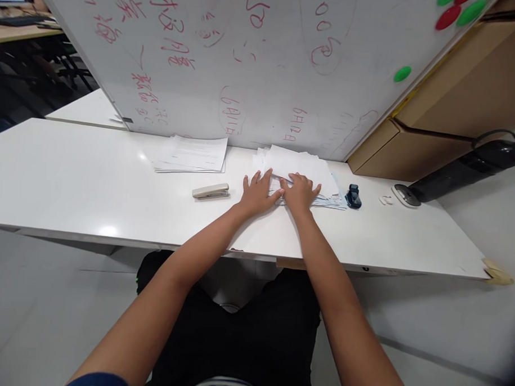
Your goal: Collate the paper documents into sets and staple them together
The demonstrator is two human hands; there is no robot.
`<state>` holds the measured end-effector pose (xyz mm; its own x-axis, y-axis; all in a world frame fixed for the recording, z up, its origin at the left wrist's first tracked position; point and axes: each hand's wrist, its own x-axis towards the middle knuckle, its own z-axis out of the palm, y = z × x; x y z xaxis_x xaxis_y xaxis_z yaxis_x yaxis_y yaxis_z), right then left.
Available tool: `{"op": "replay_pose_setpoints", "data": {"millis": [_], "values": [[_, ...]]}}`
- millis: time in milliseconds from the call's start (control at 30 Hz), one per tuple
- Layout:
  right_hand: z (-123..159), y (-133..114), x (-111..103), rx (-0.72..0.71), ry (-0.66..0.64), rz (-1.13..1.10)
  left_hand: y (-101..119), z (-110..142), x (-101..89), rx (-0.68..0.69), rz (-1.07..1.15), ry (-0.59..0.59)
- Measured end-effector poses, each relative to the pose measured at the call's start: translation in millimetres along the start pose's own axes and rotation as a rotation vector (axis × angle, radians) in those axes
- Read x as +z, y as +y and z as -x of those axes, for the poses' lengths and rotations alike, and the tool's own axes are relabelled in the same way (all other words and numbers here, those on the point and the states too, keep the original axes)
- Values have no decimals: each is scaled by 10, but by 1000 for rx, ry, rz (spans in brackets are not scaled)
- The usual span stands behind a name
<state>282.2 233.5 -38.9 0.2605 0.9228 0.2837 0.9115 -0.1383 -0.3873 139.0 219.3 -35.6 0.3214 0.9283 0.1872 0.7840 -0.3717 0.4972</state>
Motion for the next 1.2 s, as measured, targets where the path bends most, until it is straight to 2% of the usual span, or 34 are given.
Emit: {"op": "replay_pose_setpoints", "data": {"millis": [333, 467, 567, 667, 767, 867, 1033, 1133, 1200], "values": [[0, 15, 31, -28, -17, -2, 62, 33, -59, 164, 29, -76], [-27, 12, 50, 3, -47, -64, 65, 39, -82, 227, 40, -89], [-32, 1, 24, 24, -14, -93, 60, 39, -82, 238, 39, -92], [-25, 0, -44, 63, 35, -108, 48, 31, -73, 212, 32, -50], [10, -2, -124, 110, 85, -160, 26, 12, -63, 155, 69, 70], [96, -36, -187, 44, 122, -273, 6, -12, -54, 74, 194, 175], [246, -127, -263, -56, 184, -418, -1, -47, -80, -51, 392, 263], [223, -98, -286, -87, 239, -503, 1, -51, -158, -201, 429, 371], [162, -42, -277, -77, 257, -575, 1, -41, -215, -211, 504, 395]]}}
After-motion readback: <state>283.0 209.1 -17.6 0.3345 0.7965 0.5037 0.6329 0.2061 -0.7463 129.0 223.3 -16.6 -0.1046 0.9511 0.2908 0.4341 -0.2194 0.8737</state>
